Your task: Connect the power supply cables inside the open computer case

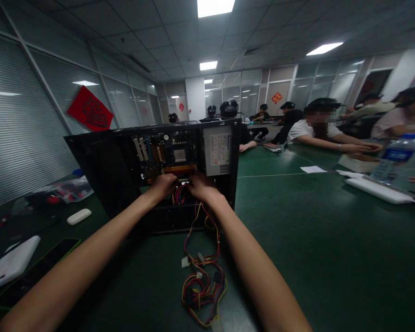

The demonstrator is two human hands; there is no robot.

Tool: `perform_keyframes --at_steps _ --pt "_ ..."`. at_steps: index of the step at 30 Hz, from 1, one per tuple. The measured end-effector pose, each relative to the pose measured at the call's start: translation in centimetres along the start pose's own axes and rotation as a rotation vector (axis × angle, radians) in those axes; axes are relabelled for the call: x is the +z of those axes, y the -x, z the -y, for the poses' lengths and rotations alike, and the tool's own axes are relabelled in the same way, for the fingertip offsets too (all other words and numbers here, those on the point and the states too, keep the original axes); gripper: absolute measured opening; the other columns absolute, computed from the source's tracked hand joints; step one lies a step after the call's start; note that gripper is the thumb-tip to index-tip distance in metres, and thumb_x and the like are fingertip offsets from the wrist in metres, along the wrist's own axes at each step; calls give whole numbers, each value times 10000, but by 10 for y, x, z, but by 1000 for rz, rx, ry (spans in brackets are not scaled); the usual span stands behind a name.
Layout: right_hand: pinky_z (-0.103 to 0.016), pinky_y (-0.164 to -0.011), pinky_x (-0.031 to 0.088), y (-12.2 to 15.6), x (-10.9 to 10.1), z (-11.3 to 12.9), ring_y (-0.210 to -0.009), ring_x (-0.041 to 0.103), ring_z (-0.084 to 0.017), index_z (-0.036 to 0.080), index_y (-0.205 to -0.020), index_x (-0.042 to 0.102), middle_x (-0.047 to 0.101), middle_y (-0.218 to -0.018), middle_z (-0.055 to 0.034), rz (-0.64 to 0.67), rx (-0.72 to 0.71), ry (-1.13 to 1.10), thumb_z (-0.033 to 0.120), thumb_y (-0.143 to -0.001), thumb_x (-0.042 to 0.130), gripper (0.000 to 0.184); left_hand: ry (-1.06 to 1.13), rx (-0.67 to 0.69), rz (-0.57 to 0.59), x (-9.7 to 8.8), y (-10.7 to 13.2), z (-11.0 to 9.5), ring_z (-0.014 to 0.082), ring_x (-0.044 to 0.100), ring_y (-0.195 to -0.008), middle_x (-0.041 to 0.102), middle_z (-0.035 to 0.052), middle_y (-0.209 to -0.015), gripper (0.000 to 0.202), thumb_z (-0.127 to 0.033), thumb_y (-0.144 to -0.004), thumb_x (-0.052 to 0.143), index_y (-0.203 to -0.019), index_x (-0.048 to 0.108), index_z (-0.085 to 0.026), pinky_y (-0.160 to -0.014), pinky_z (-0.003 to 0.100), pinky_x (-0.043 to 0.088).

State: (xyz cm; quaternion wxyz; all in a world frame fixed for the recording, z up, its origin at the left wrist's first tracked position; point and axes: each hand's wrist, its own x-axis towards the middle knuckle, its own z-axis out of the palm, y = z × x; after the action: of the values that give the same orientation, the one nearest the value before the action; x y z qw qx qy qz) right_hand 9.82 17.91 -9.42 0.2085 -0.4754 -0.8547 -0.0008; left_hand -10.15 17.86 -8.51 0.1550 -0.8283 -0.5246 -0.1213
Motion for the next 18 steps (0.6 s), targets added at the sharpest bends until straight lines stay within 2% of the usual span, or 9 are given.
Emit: perform_keyframes --at_steps 6,12,18 --pt "-301 -843 457 0 1 0 -1131 625 -248 176 -1121 709 690 -1217 -106 9 -4 20 311 -936 578 264 -57 -31 45 -6 1 -8 275 700 -1010 722 151 -1046 222 -108 -919 516 -1001 721 -135 -846 343 535" --pt "-298 -852 459 3 1 1 -1094 633 -240 170 -1099 713 680 -1199 -112 -9 -34 22 306 -942 578 247 -47 -100 44 -15 4 -15 267 706 -1024 728 139 -1077 230 -123 -926 506 -1016 716 -155 -845 332 538" --pt "-284 -913 448 0 5 0 -1104 612 -231 141 -1093 700 668 -1163 -122 -7 -86 13 229 -932 584 217 16 -165 33 -10 4 -11 319 725 -983 751 176 -1009 187 -177 -899 592 -995 749 -143 -806 358 547"
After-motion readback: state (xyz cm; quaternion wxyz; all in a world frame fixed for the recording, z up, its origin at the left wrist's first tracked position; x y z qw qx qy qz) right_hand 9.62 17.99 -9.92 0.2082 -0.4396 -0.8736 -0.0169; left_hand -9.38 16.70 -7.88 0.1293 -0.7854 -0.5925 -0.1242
